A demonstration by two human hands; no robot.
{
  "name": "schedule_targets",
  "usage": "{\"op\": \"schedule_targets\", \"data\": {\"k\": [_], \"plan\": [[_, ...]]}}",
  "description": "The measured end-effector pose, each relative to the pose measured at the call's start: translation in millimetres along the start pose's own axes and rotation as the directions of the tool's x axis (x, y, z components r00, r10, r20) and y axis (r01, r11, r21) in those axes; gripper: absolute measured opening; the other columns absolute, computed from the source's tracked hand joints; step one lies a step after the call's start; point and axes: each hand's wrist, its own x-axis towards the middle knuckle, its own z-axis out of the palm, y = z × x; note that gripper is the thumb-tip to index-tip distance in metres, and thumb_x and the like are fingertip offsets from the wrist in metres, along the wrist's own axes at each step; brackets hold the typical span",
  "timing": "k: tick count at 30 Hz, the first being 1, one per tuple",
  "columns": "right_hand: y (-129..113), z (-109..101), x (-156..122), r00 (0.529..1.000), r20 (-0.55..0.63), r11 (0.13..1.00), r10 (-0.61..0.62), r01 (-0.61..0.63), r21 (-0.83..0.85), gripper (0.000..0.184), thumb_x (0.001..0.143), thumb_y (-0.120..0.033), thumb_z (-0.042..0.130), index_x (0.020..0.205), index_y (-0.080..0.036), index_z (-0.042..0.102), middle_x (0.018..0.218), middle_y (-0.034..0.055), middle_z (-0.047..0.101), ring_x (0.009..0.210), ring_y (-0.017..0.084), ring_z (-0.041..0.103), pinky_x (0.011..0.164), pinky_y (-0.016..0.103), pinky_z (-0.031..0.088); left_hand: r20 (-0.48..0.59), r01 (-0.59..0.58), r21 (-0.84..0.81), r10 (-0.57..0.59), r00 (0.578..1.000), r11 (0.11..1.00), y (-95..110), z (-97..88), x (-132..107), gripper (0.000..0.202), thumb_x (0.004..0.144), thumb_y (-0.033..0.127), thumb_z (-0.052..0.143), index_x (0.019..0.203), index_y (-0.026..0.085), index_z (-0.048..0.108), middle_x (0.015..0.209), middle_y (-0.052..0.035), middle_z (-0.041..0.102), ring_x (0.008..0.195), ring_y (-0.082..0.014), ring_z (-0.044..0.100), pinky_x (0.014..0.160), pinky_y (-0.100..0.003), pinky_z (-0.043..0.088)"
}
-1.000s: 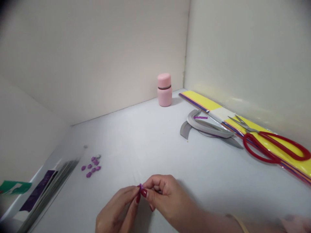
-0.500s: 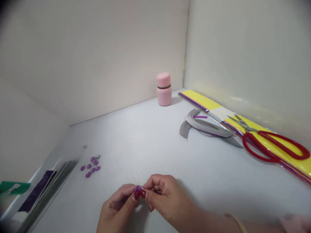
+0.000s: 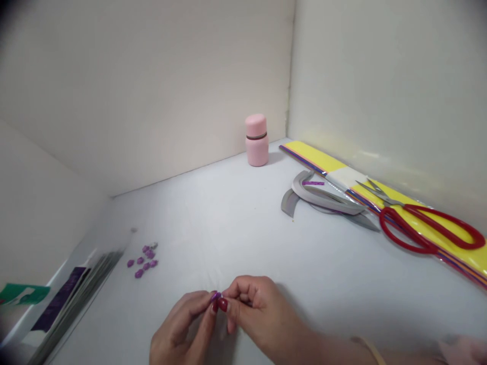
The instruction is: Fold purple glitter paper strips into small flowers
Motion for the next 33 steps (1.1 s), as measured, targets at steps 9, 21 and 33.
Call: {"op": "schedule_targets", "data": {"k": [9, 21, 33], "plan": [[-1, -1, 0, 0.999, 0.014, 0.998, 0.039, -0.040, 0.039, 0.027, 0.076, -0.041, 0.061, 0.071, -0.015, 0.060, 0.056, -0.0034, 0.053, 0.043, 0.005, 0.035, 0.038, 0.017, 0.023, 0.092, -0.305, 0.202, 0.292, 0.952, 0.931, -15, -0.2, -6, 0.033, 0.074, 0.004, 0.056, 0.098, 0.021, 0.070, 0.100, -0.0098, 0.072, 0.089, -0.0202, 0.066, 0.078, -0.026, 0.051], [-2, -2, 2, 0.993, 0.024, 0.993, 0.116, -0.117, 0.032, 0.032, 0.076, -0.046, 0.059, 0.071, -0.014, 0.057, 0.053, -0.0043, 0.053, 0.036, 0.003, 0.028, 0.036, 0.016, 0.022, 0.117, 0.107, -0.068, -0.099, 0.988, 0.992, -14, -3.1, -3, 0.020, 0.078, 0.021, 0.060, 0.093, 0.028, 0.071, 0.097, -0.0047, 0.072, 0.090, -0.0178, 0.065, 0.080, -0.025, 0.050], [-1, -3, 2, 0.995, 0.027, 0.995, 0.095, -0.096, 0.020, 0.029, 0.075, -0.041, 0.063, 0.070, -0.013, 0.058, 0.053, -0.0038, 0.053, 0.042, 0.005, 0.031, 0.039, 0.017, 0.020, 0.239, 0.328, -0.147, -0.289, 0.927, 0.933, 7, -10.8, 13, 0.006, 0.072, 0.024, 0.067, 0.072, 0.020, 0.071, 0.068, -0.0023, 0.067, 0.063, -0.0133, 0.061, 0.060, -0.019, 0.046]]}}
